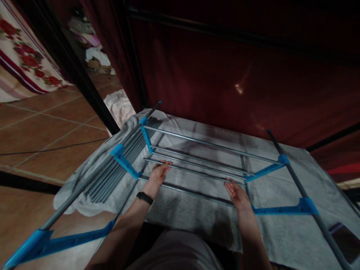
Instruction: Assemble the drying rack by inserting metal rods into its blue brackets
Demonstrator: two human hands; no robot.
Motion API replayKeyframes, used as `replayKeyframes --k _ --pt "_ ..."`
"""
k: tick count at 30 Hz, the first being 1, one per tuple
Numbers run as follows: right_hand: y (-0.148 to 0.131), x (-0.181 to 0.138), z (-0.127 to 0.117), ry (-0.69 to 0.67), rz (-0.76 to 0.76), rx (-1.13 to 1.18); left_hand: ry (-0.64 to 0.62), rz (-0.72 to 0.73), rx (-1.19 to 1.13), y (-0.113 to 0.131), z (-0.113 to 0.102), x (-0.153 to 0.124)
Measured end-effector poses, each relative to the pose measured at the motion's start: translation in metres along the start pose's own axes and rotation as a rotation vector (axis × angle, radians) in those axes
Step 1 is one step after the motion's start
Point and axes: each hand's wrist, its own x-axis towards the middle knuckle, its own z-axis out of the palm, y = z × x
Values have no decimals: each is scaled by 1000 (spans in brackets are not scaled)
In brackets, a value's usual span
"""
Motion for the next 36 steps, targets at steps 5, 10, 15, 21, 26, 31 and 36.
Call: replayKeyframes --k 5,10,15,21,26,31,36 --pt "6 -10 10 -50 -28 16 -55 -29 13 -21 7 -8" --pt "29 -31 39 -131 -2 39 -99 -33 10 -41 16 -15" --pt "50 -49 69 -210 40 43 -170 -62 7 -52 23 -23" --pt "63 -60 90 -238 59 42 -216 -76 4 -66 31 -34" --pt "69 -60 90 -226 12 51 -239 -83 7 -68 36 -38" --pt "71 -61 87 -279 -46 69 -256 -90 6 -68 36 -38" --pt "71 -59 85 -221 -44 86 -278 -65 -2 -72 36 -42"
